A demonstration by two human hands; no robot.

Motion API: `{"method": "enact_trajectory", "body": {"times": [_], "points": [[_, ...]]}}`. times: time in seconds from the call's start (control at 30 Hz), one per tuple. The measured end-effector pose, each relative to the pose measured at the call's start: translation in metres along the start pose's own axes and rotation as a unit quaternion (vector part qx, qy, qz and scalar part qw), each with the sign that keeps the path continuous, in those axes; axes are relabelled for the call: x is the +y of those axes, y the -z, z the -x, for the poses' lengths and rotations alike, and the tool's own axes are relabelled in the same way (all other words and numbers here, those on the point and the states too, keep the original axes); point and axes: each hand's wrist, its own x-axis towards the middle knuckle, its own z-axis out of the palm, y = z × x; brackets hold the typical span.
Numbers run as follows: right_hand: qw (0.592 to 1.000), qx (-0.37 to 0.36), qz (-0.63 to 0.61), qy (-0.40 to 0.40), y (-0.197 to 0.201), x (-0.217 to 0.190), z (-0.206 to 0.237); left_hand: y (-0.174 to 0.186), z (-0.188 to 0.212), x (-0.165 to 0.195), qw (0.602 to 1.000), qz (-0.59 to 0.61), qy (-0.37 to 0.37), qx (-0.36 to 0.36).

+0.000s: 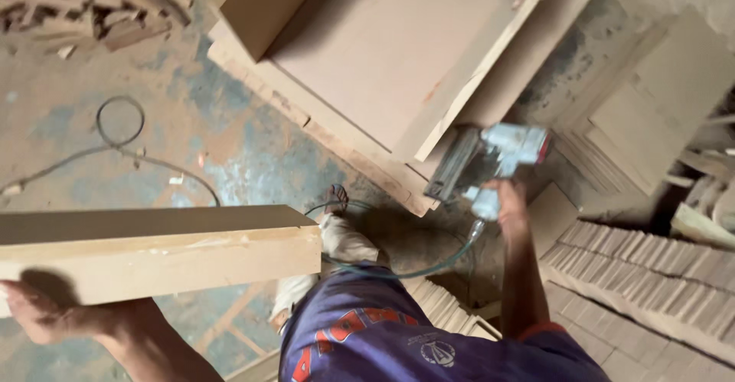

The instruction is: The person assembles a wooden cabinet box in a workshop. They carry and position wooden panels, apply white glue to edges, fit panels into the box frame, and use a pneumatic nail gun to fasten the joints, pressing panels flush while a coworker assists with holding pieces.

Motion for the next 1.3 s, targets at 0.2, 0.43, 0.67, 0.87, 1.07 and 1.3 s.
{"method": "enact_trajectory", "body": {"times": [0.2,0.43,0.67,0.87,1.07,1.3], "points": [[0.792,0.168,0.559,0.182,-0.028,-0.092,-0.070,-0.040,-0.014,-0.037,0.997,-0.037,0.064,-0.014],[0.507,0.242,0.801,0.207,-0.128,-0.078,-0.073,-0.097,-0.031,-0.076,0.994,-0.024,0.065,-0.079],[0.631,0.224,0.729,0.142,-0.181,-0.056,-0.068,-0.114,-0.053,-0.113,0.977,0.005,0.206,-0.052],[0.721,0.221,0.637,0.158,-0.191,-0.018,-0.070,-0.141,-0.068,-0.095,0.972,-0.041,0.198,-0.118],[0.831,0.278,0.422,0.231,-0.177,0.048,-0.001,-0.180,-0.031,-0.068,0.896,0.158,0.416,0.002],[0.922,-0.378,-0.019,-0.074,-0.183,0.044,0.165,-0.167,0.031,-0.076,0.836,0.189,0.496,-0.141]]}}
